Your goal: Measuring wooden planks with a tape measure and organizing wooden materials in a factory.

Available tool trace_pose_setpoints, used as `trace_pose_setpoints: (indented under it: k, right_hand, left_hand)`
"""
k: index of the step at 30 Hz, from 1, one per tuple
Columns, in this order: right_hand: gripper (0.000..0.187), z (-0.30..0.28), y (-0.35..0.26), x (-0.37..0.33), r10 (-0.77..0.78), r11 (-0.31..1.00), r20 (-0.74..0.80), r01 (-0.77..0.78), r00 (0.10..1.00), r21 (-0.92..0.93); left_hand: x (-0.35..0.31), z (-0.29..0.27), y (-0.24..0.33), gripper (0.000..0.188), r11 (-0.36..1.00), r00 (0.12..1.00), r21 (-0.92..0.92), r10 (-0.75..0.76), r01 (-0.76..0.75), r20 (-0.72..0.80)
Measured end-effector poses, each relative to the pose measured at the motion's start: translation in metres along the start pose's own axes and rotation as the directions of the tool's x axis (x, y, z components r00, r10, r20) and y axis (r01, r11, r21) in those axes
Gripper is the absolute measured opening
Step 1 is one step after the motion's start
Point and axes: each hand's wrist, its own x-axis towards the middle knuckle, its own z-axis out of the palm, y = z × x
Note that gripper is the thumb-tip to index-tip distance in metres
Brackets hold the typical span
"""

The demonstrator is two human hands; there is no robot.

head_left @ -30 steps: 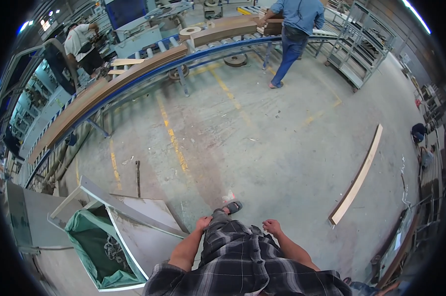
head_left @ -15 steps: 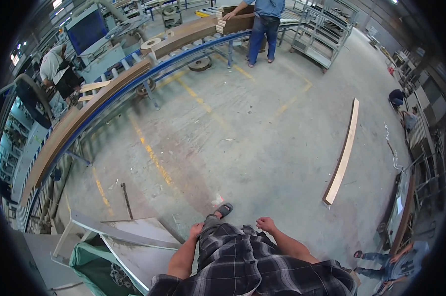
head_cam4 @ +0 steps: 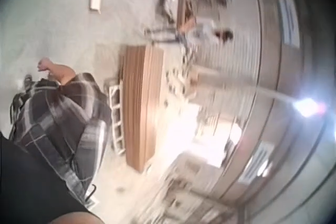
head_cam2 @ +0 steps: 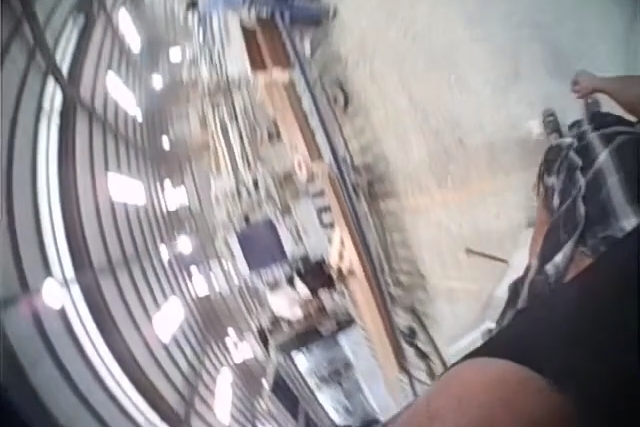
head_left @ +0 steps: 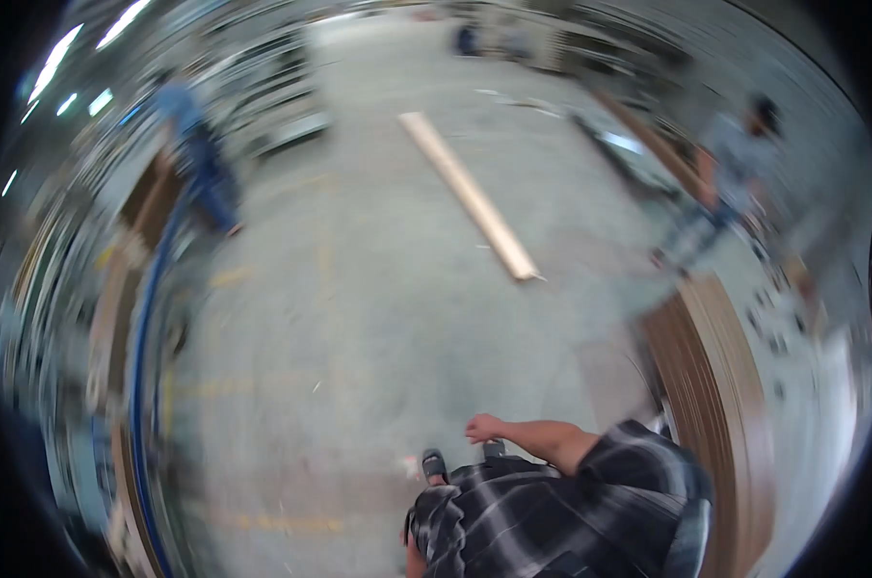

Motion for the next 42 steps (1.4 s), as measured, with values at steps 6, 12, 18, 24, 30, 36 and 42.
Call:
trace_pose_setpoints:
  k: [6,12,18,24,30,36,42]
  right_hand:
    - [0.025,0.011,-0.007,-0.034,0.29,0.798,-0.155,-0.149,0.944,0.584]
    - [0.021,0.064,0.006,-0.122,0.582,0.687,-0.202,-0.343,0.788,0.641]
    - [0.027,0.145,0.004,-0.194,0.777,0.576,-0.275,-0.462,0.566,0.674]
    - [0.023,0.199,-0.012,-0.212,0.914,0.247,-0.063,-0.424,0.401,0.871]
    - [0.027,0.213,-0.006,-0.236,0.955,0.232,-0.151,-0.324,0.256,0.917]
    - [0.029,0.232,0.028,-0.289,0.986,0.099,-0.073,-0.166,0.152,0.981]
    - [0.024,0.267,0.038,-0.356,0.989,0.015,0.015,0.2,-0.144,0.98]
  left_hand:
    - [0.047,-0.08,0.056,0.015,0.913,0.968,0.398,-0.009,-0.094,0.251]
    - [0.144,-0.115,0.085,0.02,0.878,0.882,-0.213,-0.357,0.43,0.309]
    - [0.209,-0.101,0.162,0.019,0.986,0.912,-0.046,-0.13,0.16,0.388]
    - [0.208,-0.026,0.23,0.023,0.994,0.831,0.062,0.042,-0.092,0.555]
    - [0.171,0.058,0.284,0.028,0.866,0.73,0.322,0.071,-0.383,0.679]
    - [0.128,0.12,0.309,0.03,0.698,0.745,0.407,0.272,-0.588,0.609]
    - [0.076,0.181,0.355,0.035,0.467,0.725,0.575,0.259,-0.672,0.638]
